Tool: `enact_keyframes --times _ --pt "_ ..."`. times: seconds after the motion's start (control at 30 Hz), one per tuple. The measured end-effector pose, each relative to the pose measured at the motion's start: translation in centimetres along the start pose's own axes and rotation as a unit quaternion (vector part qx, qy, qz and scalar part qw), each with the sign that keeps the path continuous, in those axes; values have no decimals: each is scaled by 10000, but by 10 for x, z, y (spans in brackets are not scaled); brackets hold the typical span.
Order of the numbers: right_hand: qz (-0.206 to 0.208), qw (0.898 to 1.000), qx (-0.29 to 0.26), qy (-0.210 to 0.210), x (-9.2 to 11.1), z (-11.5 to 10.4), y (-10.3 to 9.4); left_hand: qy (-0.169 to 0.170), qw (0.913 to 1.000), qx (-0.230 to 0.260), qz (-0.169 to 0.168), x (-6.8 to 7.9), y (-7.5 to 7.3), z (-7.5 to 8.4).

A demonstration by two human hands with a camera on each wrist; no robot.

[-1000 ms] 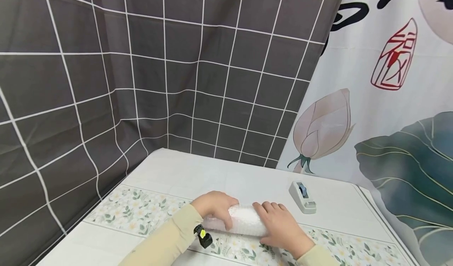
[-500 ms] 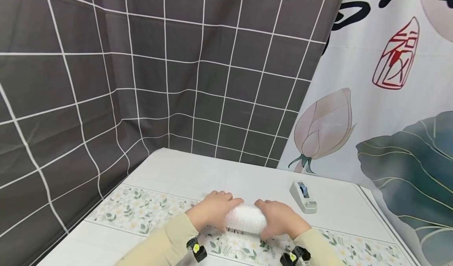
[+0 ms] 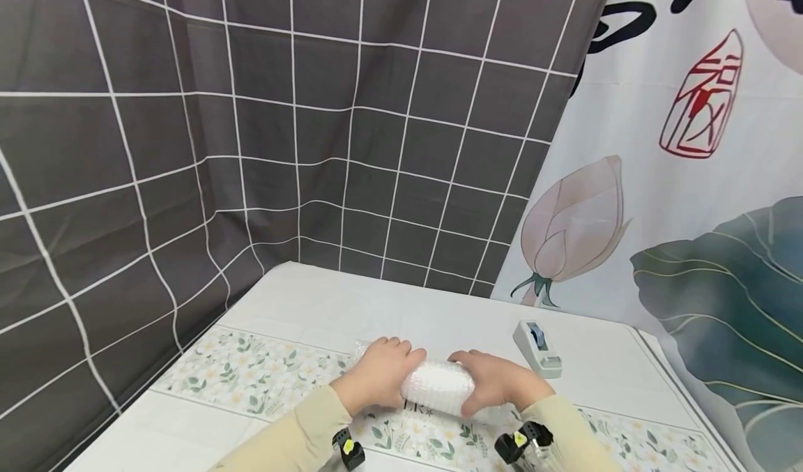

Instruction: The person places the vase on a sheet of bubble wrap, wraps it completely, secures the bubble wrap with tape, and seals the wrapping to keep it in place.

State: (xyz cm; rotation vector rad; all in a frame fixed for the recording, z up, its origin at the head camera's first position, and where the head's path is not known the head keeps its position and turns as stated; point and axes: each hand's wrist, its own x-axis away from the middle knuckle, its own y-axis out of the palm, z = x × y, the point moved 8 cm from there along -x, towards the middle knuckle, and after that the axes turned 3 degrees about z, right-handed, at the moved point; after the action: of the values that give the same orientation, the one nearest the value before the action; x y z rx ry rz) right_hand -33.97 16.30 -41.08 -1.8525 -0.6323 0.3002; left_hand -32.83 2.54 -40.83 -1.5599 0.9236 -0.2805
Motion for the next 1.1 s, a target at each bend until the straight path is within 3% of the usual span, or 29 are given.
enact_keyframes --times 0.1,0.2,0.3,0.43,0.53,0.6,0.7,0.8,0.9,1.0,1.1 --pt "623 9931 955 -284 7 -13 -6 -100 9992 261 -281 -4 3 -6" --pt "1248 9729 1850 -602 12 -26 -5 -255 9948 679 -717 -7 8 -12" --pt "1653 9516 2469 -783 14 -31 2 -418 9830 1265 -1263 -9 15 -17" --pt "1965 9372 2748 -870 12 -28 6 -671 9574 2087 -1881 -8 19 -21" --pt "2020 9359 2733 -929 10 -26 7 -824 9426 2460 -2104 -7 20 -22" --pt "1986 9372 2700 -965 8 -25 7 -891 9376 2588 -2145 -7 19 -22" --pt "1922 9417 2575 -994 6 -25 6 -867 9455 2422 -1996 -5 14 -21" --pt "1699 9528 2346 -911 2 -24 5 -727 9669 1833 -1620 -2 4 -17" --pt "1210 9712 1944 -665 -3 -21 5 -552 9859 1075 -1161 3 -3 -10" --pt "621 9892 1278 -362 -6 -16 6 -460 9946 545 -755 7 -6 -6" --pt "169 9985 507 -127 -9 -11 7 -395 9979 297 -412 9 -7 -3"
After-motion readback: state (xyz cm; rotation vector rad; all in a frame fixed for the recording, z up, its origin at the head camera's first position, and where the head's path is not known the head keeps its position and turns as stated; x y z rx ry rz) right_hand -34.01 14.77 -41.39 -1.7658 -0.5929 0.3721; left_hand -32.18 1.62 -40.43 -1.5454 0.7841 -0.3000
